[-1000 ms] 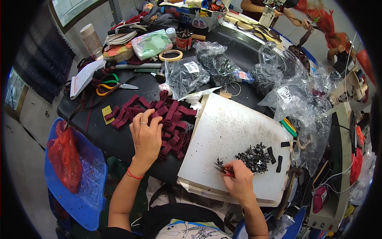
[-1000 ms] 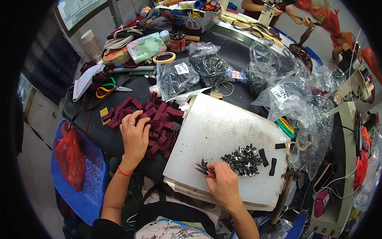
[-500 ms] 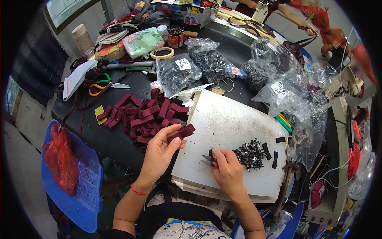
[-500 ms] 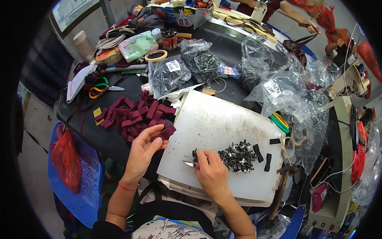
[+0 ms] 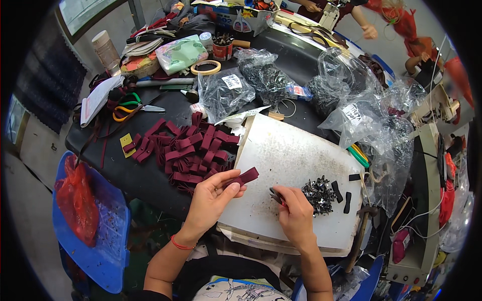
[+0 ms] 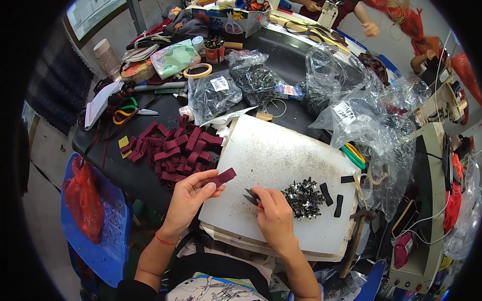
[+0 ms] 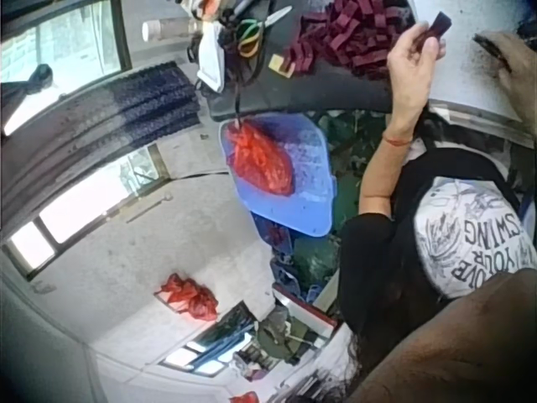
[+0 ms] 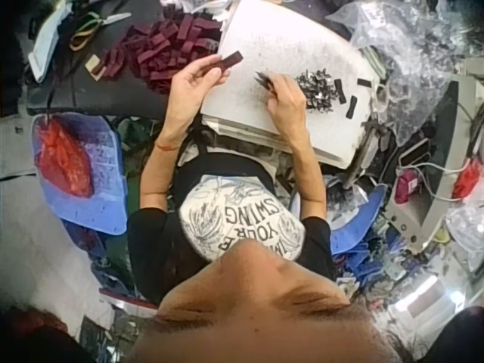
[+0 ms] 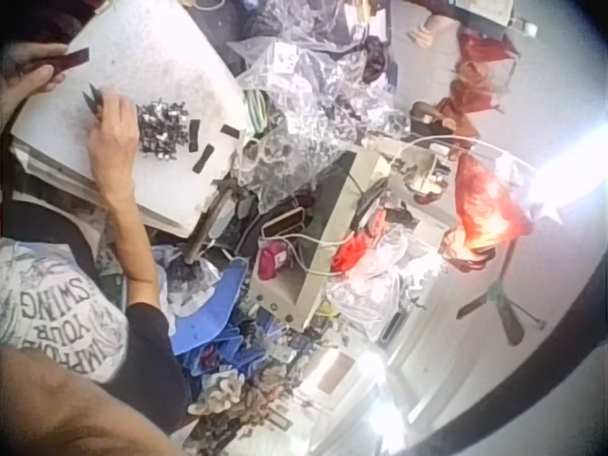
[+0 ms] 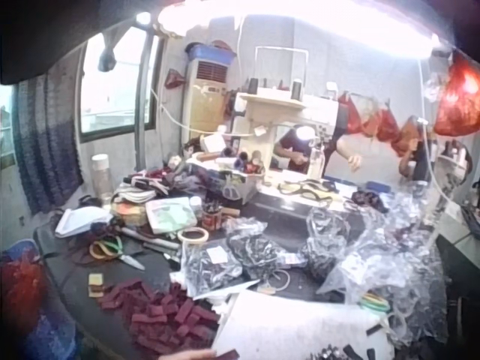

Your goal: The person assembles small fabric components by hand. They use a hammer to flatten maroon fabric strips on a white board, then use pliers to attach small black plastic clips to the fabric ends. The person works at a cluttered table in a workshop environment.

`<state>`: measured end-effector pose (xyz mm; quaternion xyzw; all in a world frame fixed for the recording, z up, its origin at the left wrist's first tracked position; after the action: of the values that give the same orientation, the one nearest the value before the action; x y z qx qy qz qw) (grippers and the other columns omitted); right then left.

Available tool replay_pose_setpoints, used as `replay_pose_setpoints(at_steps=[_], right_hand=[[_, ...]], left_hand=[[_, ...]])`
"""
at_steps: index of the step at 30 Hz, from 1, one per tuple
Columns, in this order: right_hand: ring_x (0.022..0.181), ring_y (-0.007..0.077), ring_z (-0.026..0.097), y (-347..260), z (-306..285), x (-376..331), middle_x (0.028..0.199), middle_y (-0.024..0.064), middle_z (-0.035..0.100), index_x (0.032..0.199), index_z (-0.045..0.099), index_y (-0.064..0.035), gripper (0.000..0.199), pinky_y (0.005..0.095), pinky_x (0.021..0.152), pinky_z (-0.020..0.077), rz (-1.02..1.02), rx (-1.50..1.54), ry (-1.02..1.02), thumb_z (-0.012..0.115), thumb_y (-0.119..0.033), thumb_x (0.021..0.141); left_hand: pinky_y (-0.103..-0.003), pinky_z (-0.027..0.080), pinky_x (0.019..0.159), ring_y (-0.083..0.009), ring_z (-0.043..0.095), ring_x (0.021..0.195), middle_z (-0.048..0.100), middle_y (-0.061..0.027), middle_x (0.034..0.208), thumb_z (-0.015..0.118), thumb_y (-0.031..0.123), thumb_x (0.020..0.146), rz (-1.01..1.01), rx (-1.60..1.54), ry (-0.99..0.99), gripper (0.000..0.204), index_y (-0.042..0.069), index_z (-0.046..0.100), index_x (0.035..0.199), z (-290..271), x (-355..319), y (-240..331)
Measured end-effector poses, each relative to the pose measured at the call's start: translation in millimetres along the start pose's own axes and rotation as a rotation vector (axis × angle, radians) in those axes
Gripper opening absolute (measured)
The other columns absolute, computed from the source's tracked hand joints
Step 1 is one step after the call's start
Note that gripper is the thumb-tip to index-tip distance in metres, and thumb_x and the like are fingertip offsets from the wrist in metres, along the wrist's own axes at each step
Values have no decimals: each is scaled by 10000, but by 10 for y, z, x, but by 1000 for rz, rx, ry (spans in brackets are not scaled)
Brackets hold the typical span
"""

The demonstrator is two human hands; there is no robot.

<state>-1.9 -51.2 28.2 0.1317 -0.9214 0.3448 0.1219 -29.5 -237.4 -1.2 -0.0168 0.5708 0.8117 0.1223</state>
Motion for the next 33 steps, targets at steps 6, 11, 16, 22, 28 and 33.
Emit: replay_pose_setpoints(at_steps=[6, 11, 16, 22, 28, 33], right_hand=[[787, 268, 629, -50, 29, 16, 937, 136, 620, 1083, 615, -35, 455, 325, 691, 520, -27, -99, 50, 569, 139, 665], [784, 291, 623, -83, -42, -6, 935, 129, 636, 1018, 637, -21, 387, 354, 684, 522, -25, 33, -5, 609, 122, 660], [623, 168, 597, -362, -169, -116, 909, 95, 674, 975, 682, -40, 413, 252, 515, 477, -137, 307, -86, 609, 146, 614], [644, 168, 607, -424, -302, -153, 930, 81, 662, 985, 681, -45, 470, 245, 536, 508, -243, 271, -100, 616, 148, 561], [728, 207, 640, -347, -298, -191, 940, 82, 658, 986, 678, -53, 508, 275, 580, 530, -205, 297, -23, 614, 175, 537], [699, 176, 615, -349, -295, -185, 876, 82, 659, 947, 674, -51, 378, 263, 535, 476, -181, 259, -19, 697, 125, 613]], left_hand=[[-276, 531, 864, -177, 645, 968, 627, -164, 1093, 580, 47, 921, -51, 23, -17, 343, -94, 519, 1227, 43, -8, -40], [-272, 530, 869, -175, 649, 964, 639, -156, 1073, 593, 39, 912, -80, 11, -43, 344, -89, 526, 1223, 73, -29, -17], [-264, 533, 859, -160, 652, 944, 651, -150, 1063, 598, 24, 902, -182, 45, -163, 324, -91, 552, 1201, 192, -176, 26], [-212, 528, 732, -58, 615, 833, 686, -102, 972, 612, 40, 894, -141, 223, -289, 297, -66, 600, 1172, 349, -368, 170], [-236, 528, 837, -129, 631, 953, 654, -136, 1074, 612, -10, 880, -159, 227, -311, 324, -73, 582, 1196, 397, -399, 206], [-236, 530, 828, -119, 627, 947, 656, -130, 1073, 617, -5, 876, -146, 130, -264, 317, -75, 587, 1184, 409, -428, 146]])
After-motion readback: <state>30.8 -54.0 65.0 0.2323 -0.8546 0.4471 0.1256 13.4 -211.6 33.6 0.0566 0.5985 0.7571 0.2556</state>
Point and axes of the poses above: each hand's wrist, its own x-axis towards the middle knuckle, its own z-axis out of the palm, y = z × x, the point moved 6 cm from there along x, towards the middle knuckle
